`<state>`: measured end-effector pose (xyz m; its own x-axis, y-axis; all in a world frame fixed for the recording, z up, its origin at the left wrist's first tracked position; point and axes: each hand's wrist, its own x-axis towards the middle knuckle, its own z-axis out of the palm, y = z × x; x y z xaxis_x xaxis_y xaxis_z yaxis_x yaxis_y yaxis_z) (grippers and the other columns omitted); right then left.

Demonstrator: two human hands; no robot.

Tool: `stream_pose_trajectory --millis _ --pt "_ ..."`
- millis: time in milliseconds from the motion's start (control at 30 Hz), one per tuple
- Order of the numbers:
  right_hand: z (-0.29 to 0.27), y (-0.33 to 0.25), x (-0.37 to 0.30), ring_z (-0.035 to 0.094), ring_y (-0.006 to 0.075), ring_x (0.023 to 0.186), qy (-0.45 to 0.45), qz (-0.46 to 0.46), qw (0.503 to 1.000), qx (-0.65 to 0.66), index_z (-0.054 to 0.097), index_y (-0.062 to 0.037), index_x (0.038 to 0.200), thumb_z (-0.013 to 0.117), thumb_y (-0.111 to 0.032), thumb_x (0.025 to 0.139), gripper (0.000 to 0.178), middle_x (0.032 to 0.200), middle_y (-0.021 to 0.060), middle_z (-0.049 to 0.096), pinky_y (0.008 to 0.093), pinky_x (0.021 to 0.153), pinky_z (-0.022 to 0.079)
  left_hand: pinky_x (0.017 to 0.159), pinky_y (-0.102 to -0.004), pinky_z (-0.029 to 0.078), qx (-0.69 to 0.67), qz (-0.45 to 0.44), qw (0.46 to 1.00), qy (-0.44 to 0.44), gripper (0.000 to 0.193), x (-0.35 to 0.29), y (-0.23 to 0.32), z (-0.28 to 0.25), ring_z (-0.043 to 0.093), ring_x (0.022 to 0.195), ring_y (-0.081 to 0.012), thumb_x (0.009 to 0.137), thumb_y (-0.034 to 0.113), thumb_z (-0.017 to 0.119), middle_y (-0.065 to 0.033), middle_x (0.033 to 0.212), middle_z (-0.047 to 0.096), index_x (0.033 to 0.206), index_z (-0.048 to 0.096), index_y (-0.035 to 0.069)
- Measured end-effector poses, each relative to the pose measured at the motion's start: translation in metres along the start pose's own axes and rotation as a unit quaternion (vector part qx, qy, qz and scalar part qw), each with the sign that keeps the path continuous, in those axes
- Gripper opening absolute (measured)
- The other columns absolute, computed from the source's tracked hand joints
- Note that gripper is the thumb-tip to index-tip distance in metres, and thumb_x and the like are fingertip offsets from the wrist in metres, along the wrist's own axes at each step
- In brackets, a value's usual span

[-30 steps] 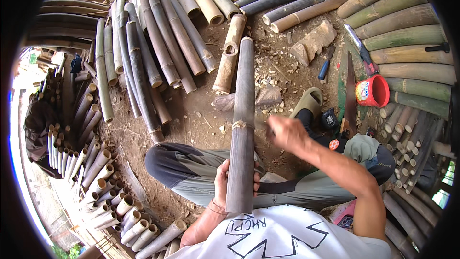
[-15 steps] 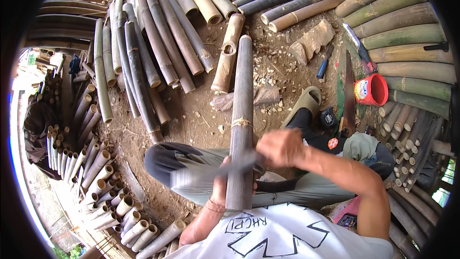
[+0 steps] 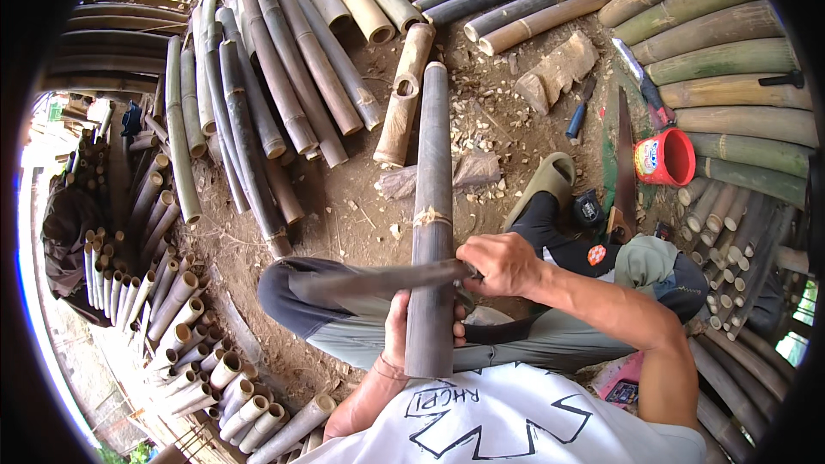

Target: The person sits on the ground and uses a knife to shave the outer layer off several bamboo poles. They pick up a pole, secure it with their foot, and scrape the surface with the knife, then place the finished piece aside and repeat the process with another pole.

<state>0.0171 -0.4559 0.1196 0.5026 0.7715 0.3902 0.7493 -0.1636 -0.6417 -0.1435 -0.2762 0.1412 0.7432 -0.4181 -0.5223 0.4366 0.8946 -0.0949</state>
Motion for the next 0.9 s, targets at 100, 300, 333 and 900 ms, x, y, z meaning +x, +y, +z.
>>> stream_pose_trajectory --millis 100,300,333,900 --pt "0.016 0.034 -0.001 0.064 0.0268 0.054 -0.059 0.222 0.969 -0.085 0.06 -0.0059 0.088 0.071 -0.016 0.085 0.015 0.067 0.0106 0.06 0.0391 0.046 0.053 0.081 -0.0491 0.061 -0.003 -0.006 1.0 0.009 0.076 -0.001 0.001 0.003 0.07 0.089 -0.0341 0.097 0.065 0.043 -0.021 0.11 0.066 0.136 0.049 0.001" --pt "0.016 0.012 -0.006 0.064 0.0231 0.056 -0.001 0.069 0.996 -0.06 0.059 -0.0069 0.088 0.077 -0.021 0.08 0.023 0.07 0.0061 0.059 0.0358 0.048 0.055 0.073 -0.0465 0.062 -0.027 -0.025 0.999 -0.033 0.087 0.001 0.002 -0.008 0.069 0.088 -0.0329 0.091 0.074 0.043 -0.0192 0.108 0.065 0.138 0.048 0.001" --pt "0.018 0.022 -0.005 0.065 0.0246 0.057 -0.018 0.161 0.984 -0.073 0.062 -0.0068 0.091 0.078 -0.018 0.077 0.024 0.071 0.0067 0.06 0.036 0.05 0.056 0.072 -0.0457 0.062 -0.027 -0.021 0.999 -0.022 0.088 0.002 0.001 -0.005 0.069 0.087 -0.0325 0.091 0.075 0.043 -0.0187 0.107 0.065 0.137 0.048 0.001" --pt "0.009 0.035 0.006 0.066 0.0252 0.059 -0.065 0.3 0.95 -0.057 0.059 -0.0054 0.09 0.077 -0.018 0.075 0.026 0.073 0.0084 0.062 0.0388 0.047 0.054 0.078 -0.0491 0.061 -0.043 0.004 0.999 -0.011 0.078 -0.005 0.005 0.007 0.069 0.093 -0.0372 0.096 0.062 0.042 -0.0241 0.113 0.065 0.138 0.048 -0.004"
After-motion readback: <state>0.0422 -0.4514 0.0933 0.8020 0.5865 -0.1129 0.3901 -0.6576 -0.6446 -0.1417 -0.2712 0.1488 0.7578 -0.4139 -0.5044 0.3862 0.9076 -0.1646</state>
